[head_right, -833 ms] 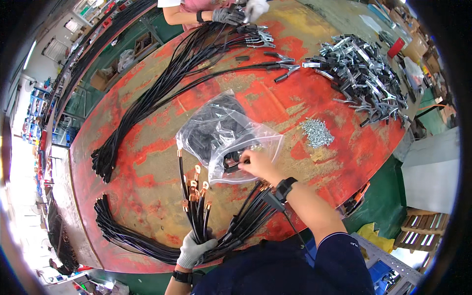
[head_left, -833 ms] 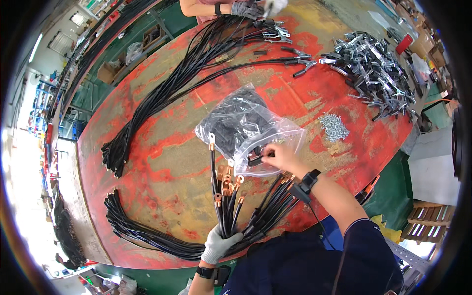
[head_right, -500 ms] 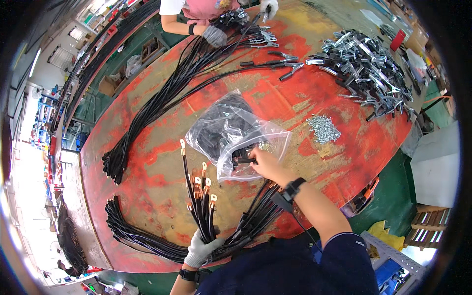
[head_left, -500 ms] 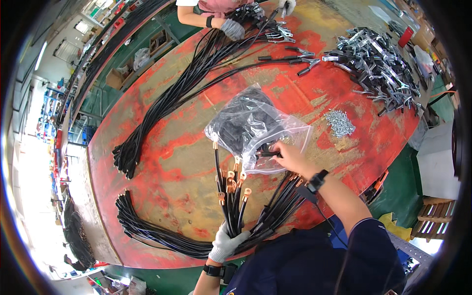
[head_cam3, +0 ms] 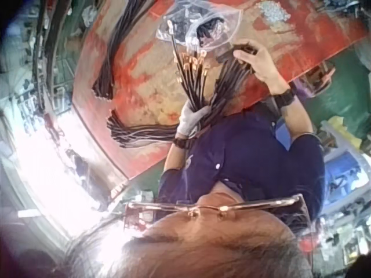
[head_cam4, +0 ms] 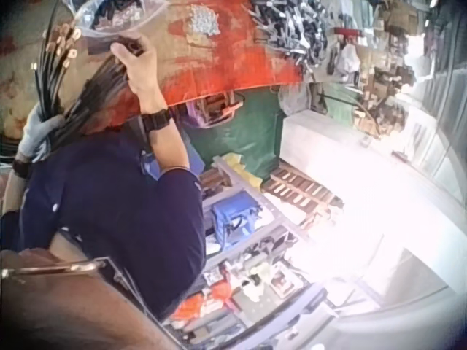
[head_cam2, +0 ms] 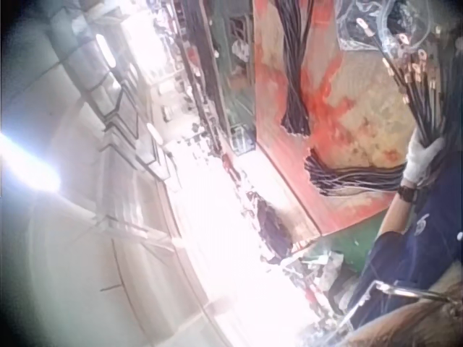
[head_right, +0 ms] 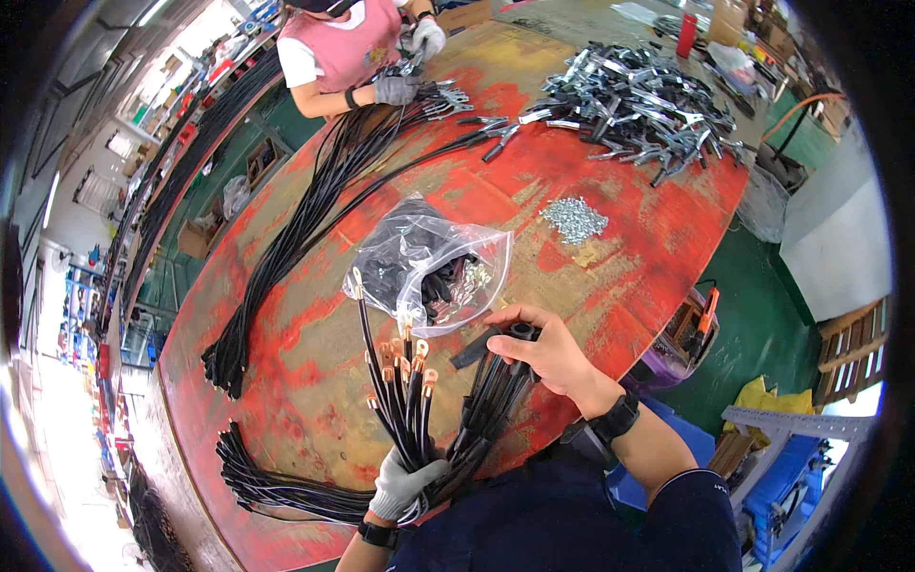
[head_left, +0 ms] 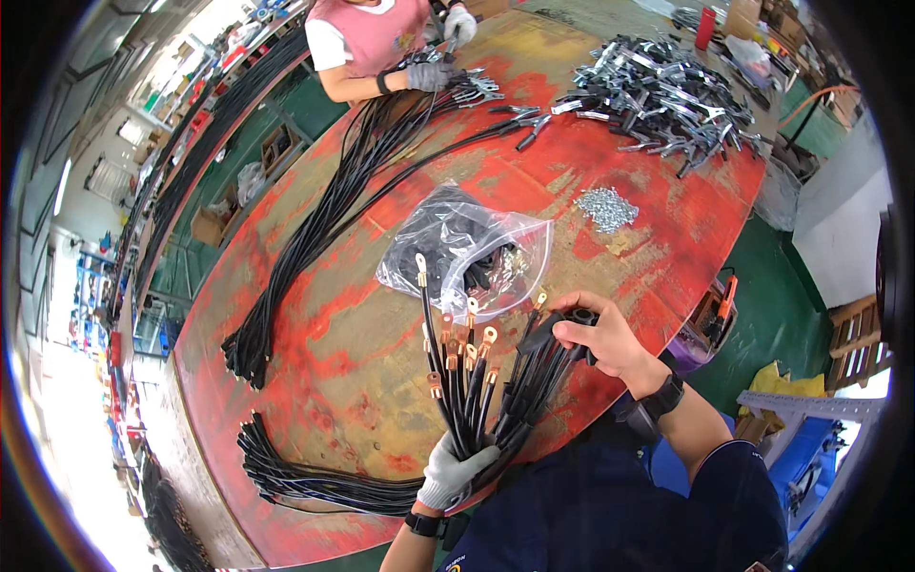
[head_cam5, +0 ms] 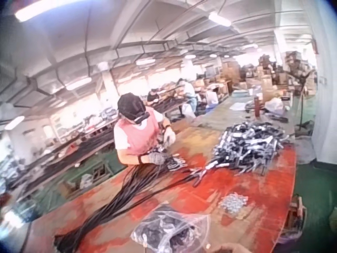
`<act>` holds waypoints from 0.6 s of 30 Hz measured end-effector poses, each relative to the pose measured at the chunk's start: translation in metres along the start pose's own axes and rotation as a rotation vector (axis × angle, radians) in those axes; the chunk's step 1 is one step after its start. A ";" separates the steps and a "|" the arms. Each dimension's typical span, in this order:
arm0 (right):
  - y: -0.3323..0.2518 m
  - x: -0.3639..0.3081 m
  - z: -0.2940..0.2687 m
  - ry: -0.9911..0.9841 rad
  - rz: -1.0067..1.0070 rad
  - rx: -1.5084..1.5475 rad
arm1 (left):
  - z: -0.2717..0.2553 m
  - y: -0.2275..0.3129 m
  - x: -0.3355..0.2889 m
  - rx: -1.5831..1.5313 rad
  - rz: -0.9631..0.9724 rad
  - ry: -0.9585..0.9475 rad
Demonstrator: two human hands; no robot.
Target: Assembling metal clamps using an electric screwdriver and organizing cable bundles on a factory floor.
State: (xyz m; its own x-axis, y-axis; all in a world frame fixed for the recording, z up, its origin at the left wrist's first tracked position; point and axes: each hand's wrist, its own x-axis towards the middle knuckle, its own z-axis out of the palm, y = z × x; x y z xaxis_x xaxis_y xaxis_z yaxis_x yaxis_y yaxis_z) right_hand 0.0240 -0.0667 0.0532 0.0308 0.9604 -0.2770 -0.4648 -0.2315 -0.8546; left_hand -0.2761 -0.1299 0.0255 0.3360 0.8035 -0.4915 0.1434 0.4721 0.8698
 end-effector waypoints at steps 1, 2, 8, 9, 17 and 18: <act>-0.001 -0.009 0.002 -0.008 -0.035 0.028 | 0.002 0.004 -0.002 0.009 -0.025 -0.003; 0.000 -0.016 0.004 -0.018 -0.069 0.055 | 0.002 0.006 -0.003 0.018 -0.050 -0.006; 0.003 -0.039 0.015 0.034 -0.185 0.031 | 0.002 0.006 -0.010 0.041 -0.034 -0.044; 0.005 -0.038 0.017 0.034 -0.214 0.037 | 0.002 0.007 -0.012 0.046 -0.027 -0.049; -0.002 -0.042 0.031 -0.025 -0.270 0.003 | 0.004 0.008 -0.020 0.073 -0.018 -0.117; -0.005 -0.042 0.031 -0.041 -0.275 -0.009 | 0.003 0.007 -0.020 0.072 -0.015 -0.116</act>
State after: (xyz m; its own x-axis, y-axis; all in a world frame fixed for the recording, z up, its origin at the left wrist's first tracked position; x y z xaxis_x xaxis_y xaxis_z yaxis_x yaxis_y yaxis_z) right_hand -0.0023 -0.1013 0.0833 0.1185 0.9928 -0.0158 -0.4358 0.0377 -0.8993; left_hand -0.2787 -0.1441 0.0418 0.4376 0.7474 -0.4998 0.2147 0.4529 0.8653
